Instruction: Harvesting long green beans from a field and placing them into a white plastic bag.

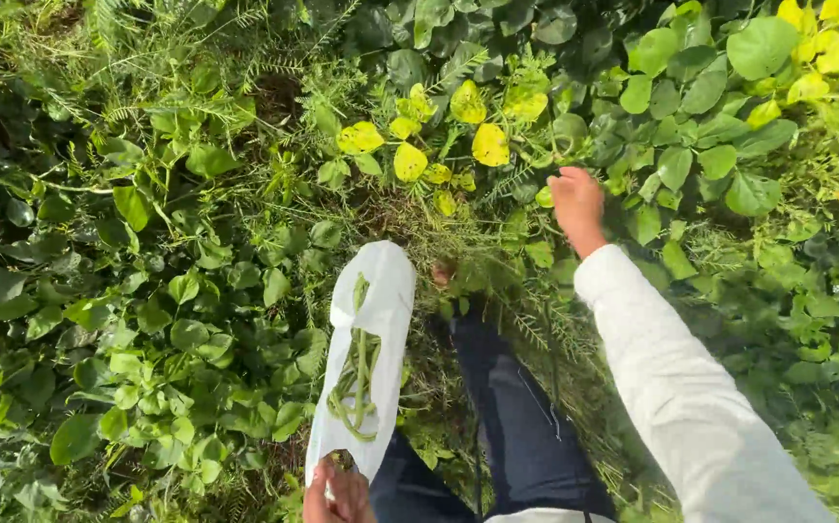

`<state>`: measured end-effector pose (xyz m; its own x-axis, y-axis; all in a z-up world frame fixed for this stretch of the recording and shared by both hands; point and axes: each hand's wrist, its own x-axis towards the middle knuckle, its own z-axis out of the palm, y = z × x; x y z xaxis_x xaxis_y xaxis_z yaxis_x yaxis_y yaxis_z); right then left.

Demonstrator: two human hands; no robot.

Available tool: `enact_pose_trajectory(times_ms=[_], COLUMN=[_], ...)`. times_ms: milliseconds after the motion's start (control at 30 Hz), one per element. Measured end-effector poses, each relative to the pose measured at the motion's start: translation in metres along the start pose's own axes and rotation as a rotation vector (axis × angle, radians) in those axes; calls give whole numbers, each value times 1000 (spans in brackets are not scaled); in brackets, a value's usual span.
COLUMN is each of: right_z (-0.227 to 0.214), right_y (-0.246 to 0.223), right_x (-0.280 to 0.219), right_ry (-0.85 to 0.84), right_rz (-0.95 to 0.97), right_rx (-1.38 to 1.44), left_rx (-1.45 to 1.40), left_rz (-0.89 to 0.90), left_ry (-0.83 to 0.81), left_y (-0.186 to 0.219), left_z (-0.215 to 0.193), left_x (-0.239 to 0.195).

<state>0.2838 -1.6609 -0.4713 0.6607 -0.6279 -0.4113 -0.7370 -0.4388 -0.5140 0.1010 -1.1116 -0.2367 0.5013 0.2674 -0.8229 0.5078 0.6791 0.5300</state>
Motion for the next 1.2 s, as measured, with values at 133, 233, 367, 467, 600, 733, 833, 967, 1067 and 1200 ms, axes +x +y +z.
enact_pose_trajectory(times_ms=[133,233,367,467,600,733,833,967,1067,1200], right_z=[56,43,12,0,-6,-12,-13,-11,-16,-19], right_y=[37,-3,-43,-46,-38,-53,-66,-49,-48,-46], right_x=[44,28,20,28,31,24,22,15,12,-12], right_ry=[81,102,65,14,-94,-129,-92,-58,-30,-4], right_rz=[226,329,305,325,329,322,338,302,221,110], right_rx=[401,702,878,943,966,1001,1103,1217,1211,1166], left_rx=[-298,-362,-124,89,33,190,180,142,122,150], left_rz=[-189,-197,-155,36,25,0,-26,-1,-2,-16], left_ry=[-454,-541,-269,-212,76,227,245,99,31,-27], left_y=[-48,-46,-44,-61,-47,-14,-17,-23,-28,-24], left_z=[-75,-52,-33,-28,51,162,179,190,209,249], left_x=[37,19,9,0,-9,-9,3,16,34,52])
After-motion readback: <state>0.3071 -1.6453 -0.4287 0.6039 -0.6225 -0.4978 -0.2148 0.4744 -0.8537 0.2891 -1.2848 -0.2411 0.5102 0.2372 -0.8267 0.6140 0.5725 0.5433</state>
